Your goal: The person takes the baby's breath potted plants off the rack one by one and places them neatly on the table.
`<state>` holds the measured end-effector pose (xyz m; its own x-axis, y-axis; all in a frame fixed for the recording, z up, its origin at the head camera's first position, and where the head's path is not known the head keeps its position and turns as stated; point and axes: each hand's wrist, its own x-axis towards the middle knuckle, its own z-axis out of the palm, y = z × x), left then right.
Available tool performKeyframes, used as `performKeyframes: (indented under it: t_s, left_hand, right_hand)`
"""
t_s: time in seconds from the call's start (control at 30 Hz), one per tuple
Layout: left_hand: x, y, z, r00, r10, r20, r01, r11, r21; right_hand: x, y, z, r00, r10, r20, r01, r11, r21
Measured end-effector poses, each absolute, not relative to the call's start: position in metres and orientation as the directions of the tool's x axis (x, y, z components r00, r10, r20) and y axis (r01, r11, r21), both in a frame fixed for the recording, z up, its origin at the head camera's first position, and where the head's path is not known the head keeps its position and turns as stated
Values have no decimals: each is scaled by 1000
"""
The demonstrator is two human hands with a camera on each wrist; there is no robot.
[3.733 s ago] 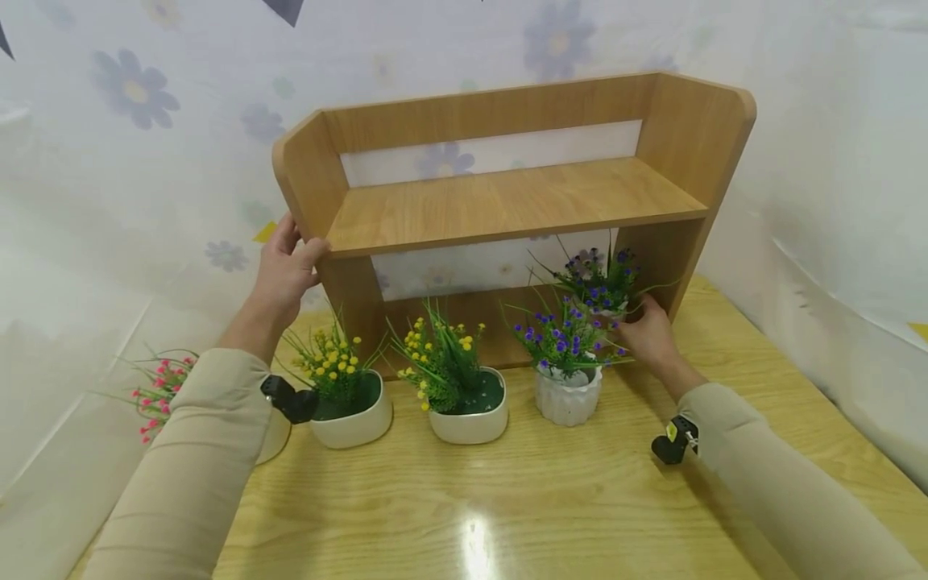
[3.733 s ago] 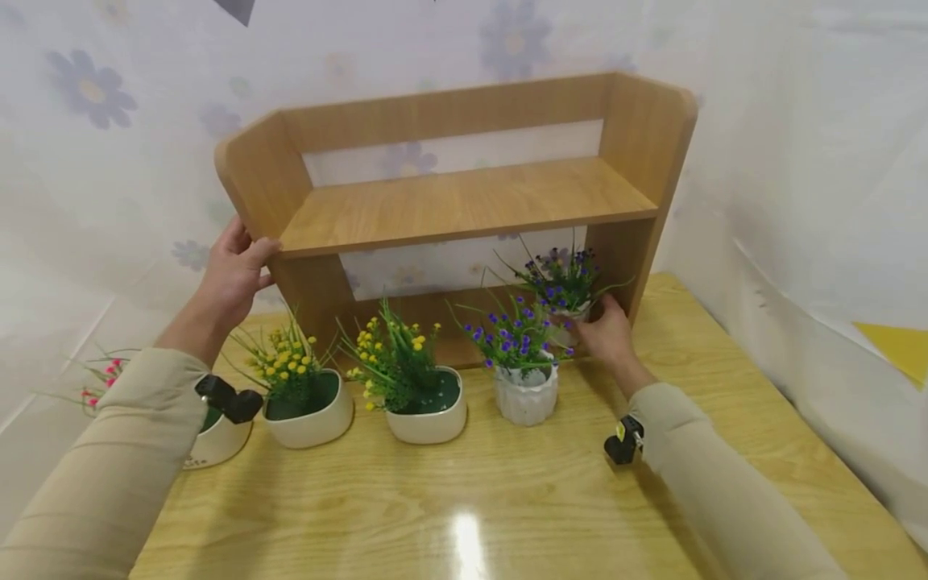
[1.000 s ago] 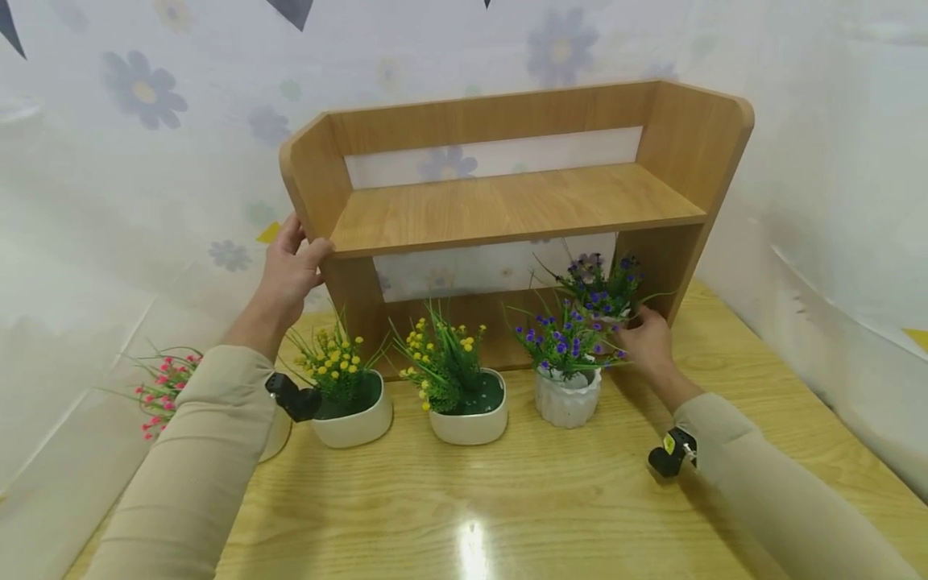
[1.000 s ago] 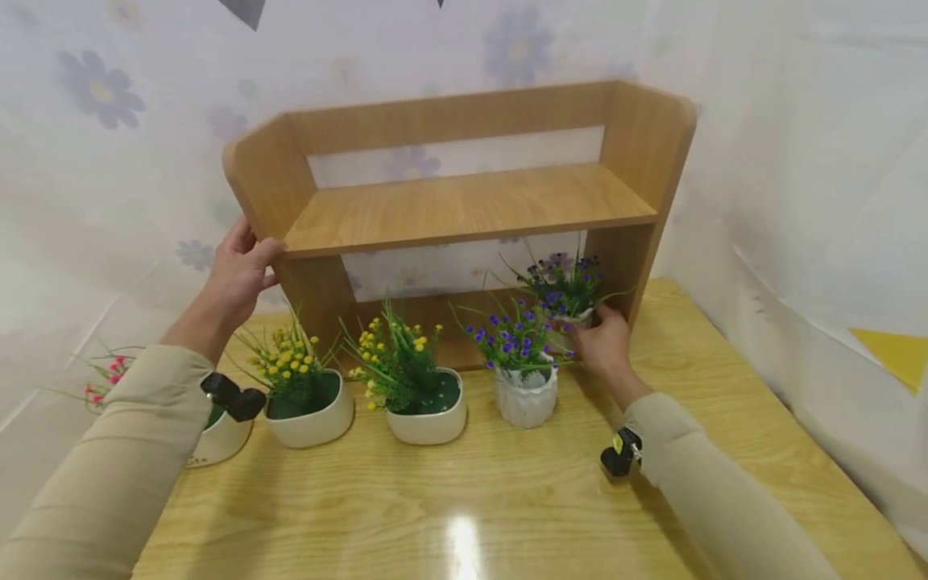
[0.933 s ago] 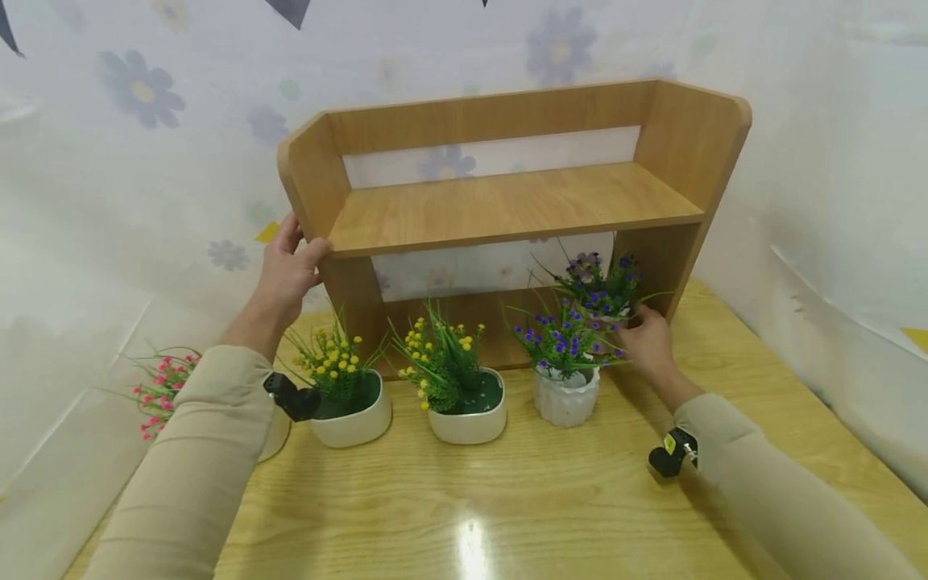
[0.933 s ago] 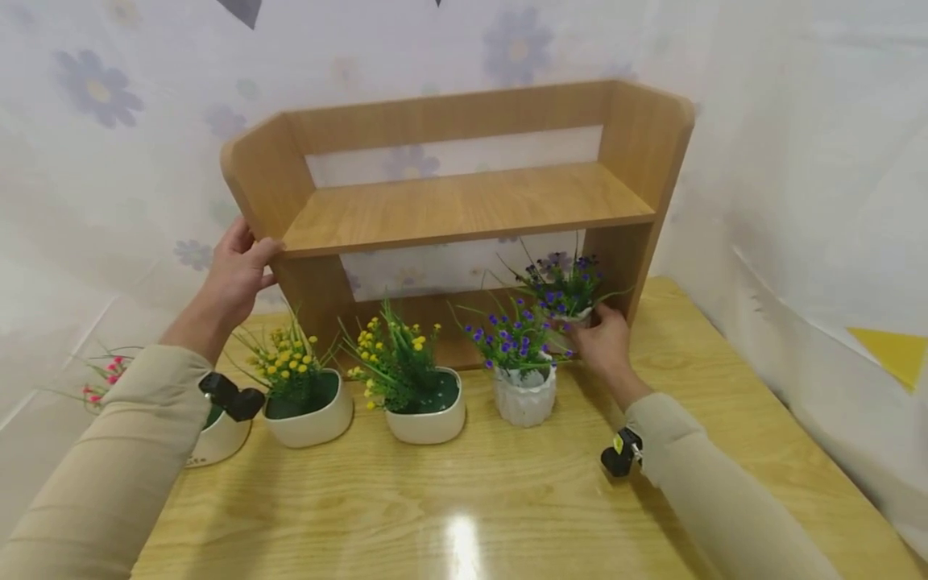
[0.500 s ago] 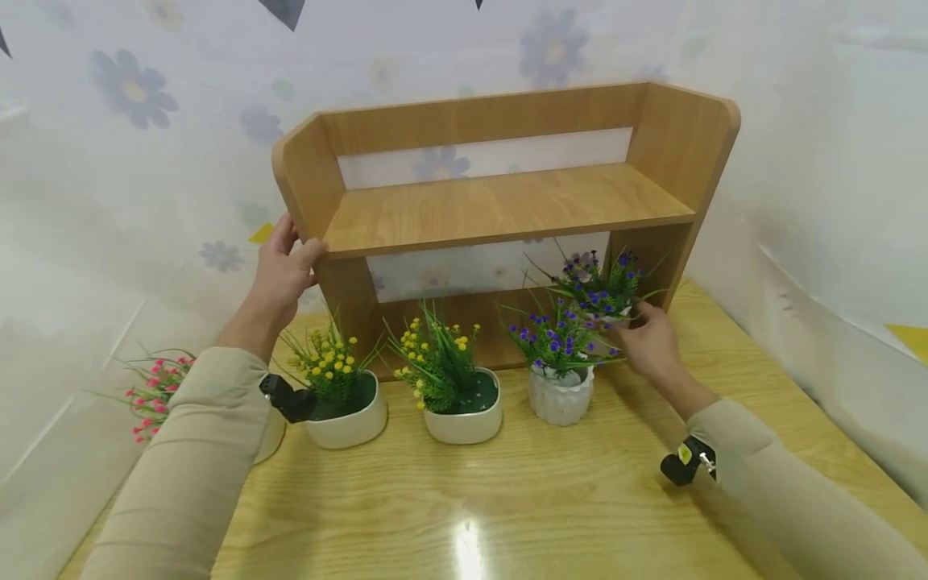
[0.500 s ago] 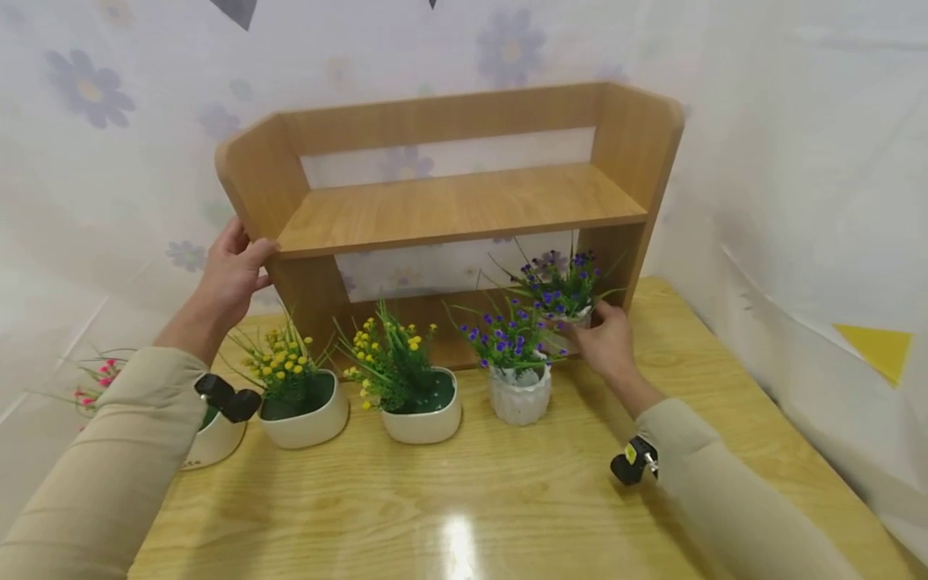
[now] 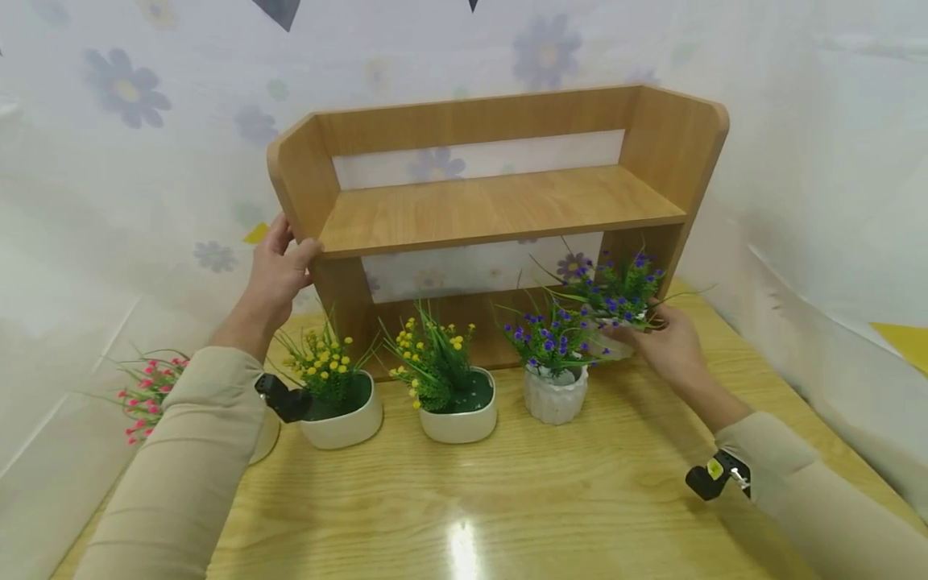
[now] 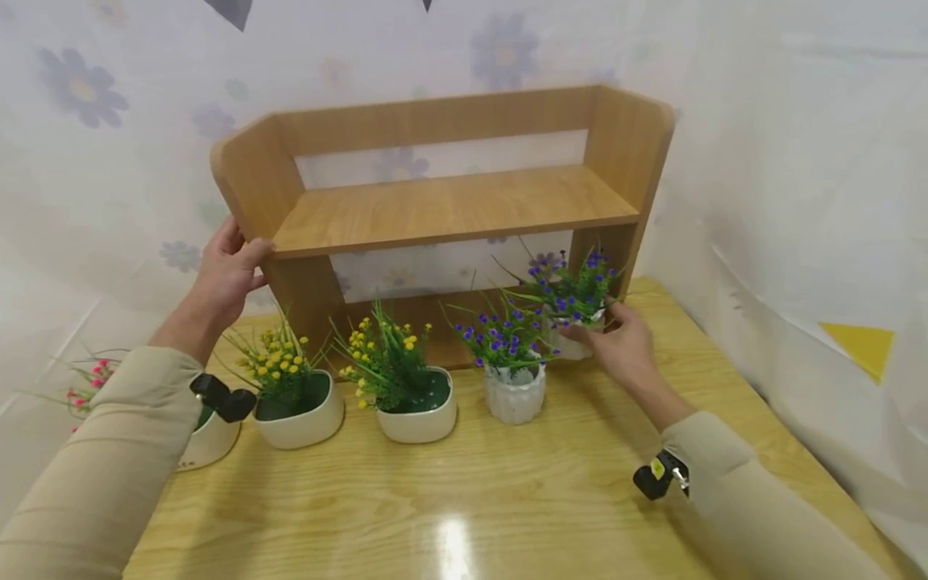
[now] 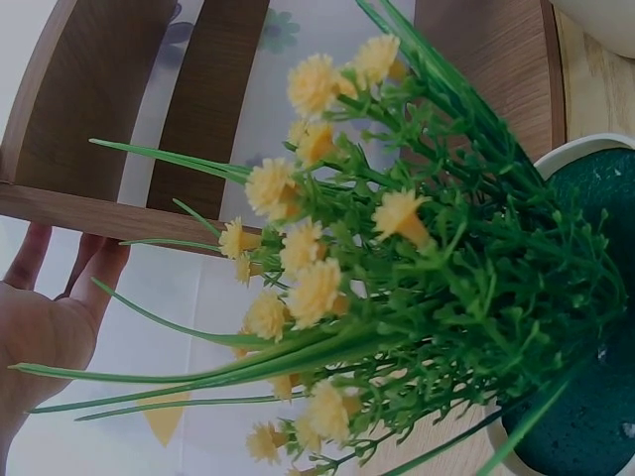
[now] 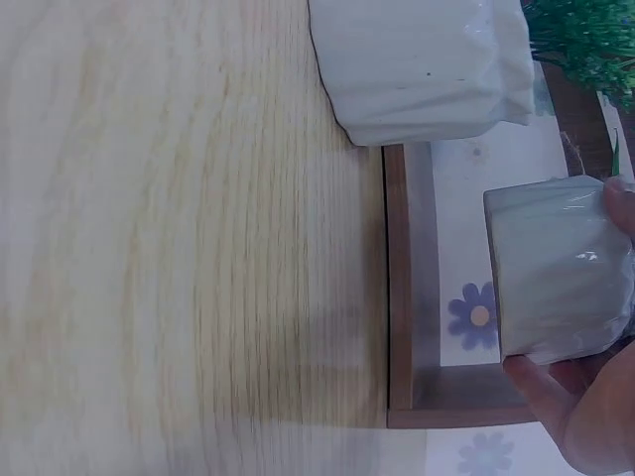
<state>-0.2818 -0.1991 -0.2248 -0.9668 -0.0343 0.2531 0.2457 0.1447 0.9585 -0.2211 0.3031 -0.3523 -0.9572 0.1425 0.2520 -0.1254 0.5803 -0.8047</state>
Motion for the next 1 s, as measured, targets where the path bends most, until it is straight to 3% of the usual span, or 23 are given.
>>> performKeyframes:
  t_s: [0.63, 1.0]
  left_hand:
    - [-283, -202, -227, -964, -31, 265, 258, 145, 955]
    - [-283, -203, -226, -964, -34, 265, 258, 140, 956]
  right_hand:
    - [-186, 324, -338, -967, 134, 219, -110, 555, -824]
    - [-171, 343, -342, -960, 66, 271, -204, 495, -844]
